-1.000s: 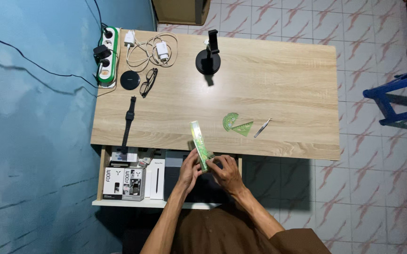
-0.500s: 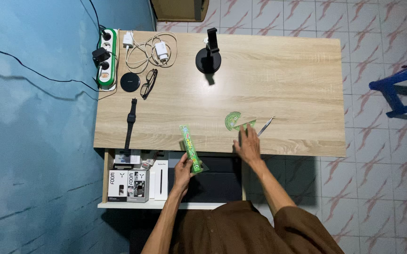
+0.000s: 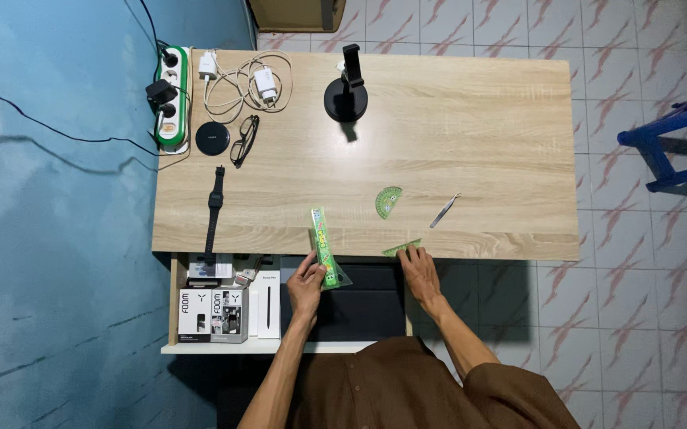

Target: The person clears a desk by placing a notebook, wallet, laptop, tablet, and stationery into a drawer. They then pack pens into a small box, add rulers and a protractor, and store a smartwatch, glasses, and a power bank. Finally, they spray and wipe the desk surface with a cloth.

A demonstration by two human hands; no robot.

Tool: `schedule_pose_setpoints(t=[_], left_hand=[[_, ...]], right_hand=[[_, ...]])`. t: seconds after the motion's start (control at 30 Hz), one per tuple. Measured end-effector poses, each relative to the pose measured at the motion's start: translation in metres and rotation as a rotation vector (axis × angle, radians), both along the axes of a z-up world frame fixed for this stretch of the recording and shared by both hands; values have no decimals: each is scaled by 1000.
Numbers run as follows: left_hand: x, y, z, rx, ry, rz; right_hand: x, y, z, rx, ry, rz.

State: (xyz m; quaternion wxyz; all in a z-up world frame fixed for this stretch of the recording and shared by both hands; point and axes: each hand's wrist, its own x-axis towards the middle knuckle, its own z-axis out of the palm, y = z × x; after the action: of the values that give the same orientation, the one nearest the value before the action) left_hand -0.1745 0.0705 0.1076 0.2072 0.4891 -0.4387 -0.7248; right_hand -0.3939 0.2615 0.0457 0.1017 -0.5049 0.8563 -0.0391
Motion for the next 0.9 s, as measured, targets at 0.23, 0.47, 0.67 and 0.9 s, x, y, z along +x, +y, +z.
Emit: schedule_pose_setpoints(t=[0.23, 0.47, 0.67, 0.9], left_hand=[[-4, 10, 0, -59, -41, -32], [-13, 20, 0, -41, 25, 20], [-13, 21, 12, 145, 70, 56], [-12, 32, -26, -26, 144, 4]], right_hand=[[2, -32, 58, -453, -589, -343], [34, -69, 83, -454, -1526, -600], [55, -74, 58, -500, -1298, -544], [69, -82, 31, -470, -1126, -505]])
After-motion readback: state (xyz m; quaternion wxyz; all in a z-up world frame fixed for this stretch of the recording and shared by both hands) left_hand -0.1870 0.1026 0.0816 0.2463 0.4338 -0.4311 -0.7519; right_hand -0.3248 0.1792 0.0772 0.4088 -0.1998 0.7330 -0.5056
